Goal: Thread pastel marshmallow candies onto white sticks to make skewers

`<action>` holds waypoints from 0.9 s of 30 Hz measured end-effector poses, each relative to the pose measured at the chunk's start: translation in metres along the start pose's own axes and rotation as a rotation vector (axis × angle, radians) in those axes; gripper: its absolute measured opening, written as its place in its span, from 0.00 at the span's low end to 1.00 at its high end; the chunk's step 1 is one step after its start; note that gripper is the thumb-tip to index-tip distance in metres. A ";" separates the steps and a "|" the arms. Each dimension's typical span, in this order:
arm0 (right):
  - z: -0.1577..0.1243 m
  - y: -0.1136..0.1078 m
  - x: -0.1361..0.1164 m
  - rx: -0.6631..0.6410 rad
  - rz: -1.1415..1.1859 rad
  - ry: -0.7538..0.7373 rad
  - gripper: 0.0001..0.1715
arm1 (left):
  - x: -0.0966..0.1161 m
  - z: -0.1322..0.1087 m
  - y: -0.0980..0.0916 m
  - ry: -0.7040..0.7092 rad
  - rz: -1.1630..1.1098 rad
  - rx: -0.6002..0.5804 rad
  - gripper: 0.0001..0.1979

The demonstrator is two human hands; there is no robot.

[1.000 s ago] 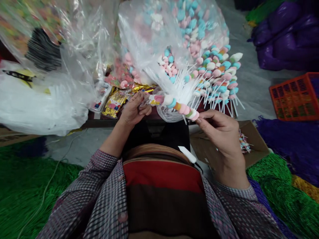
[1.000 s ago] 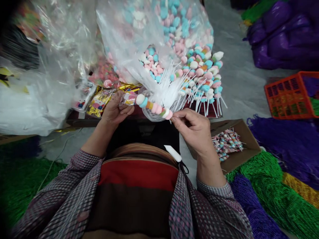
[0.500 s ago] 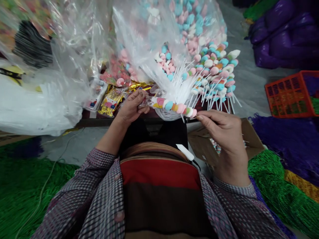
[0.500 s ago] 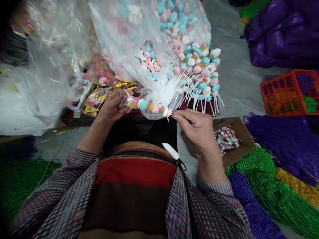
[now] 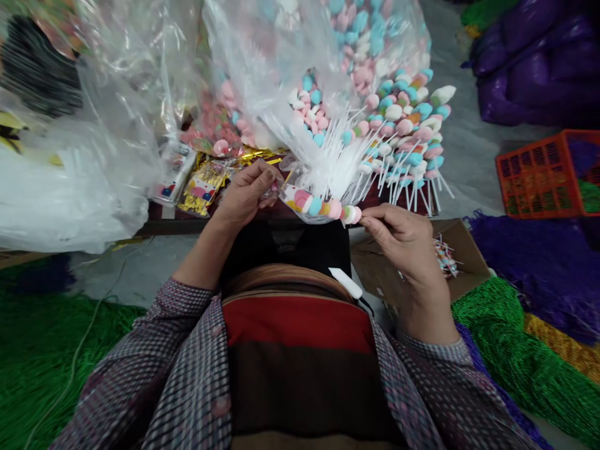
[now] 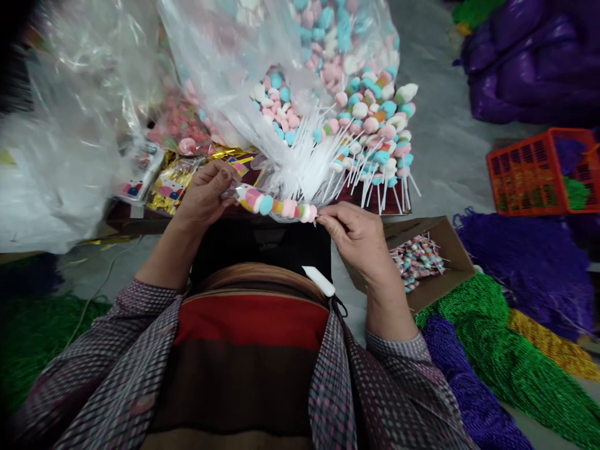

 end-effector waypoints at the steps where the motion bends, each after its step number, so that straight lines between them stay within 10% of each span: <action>1: 0.000 0.002 0.002 0.012 0.022 0.008 0.09 | 0.000 0.000 0.001 0.013 0.019 -0.013 0.20; 9: -0.002 0.015 0.019 -0.020 0.174 0.173 0.09 | 0.006 -0.004 -0.001 0.167 0.235 -0.131 0.21; 17: -0.002 0.023 0.014 0.010 0.196 0.084 0.08 | 0.022 -0.012 0.006 -0.016 0.203 -0.053 0.13; 23: 0.000 0.039 0.015 0.056 0.437 0.183 0.06 | 0.034 -0.015 0.029 0.014 -0.118 -0.310 0.47; 27: -0.002 0.052 0.019 0.129 0.550 0.298 0.12 | 0.041 -0.015 0.034 0.115 -0.128 -0.374 0.47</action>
Point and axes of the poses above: each hand's wrist, its own z-axis towards the middle knuckle, its own y-axis out of the palm, x = y × z, the point moved 5 cm from there along z, towards the middle knuckle, and after that the axes turned 5 degrees about z, right-handed, at the moved point
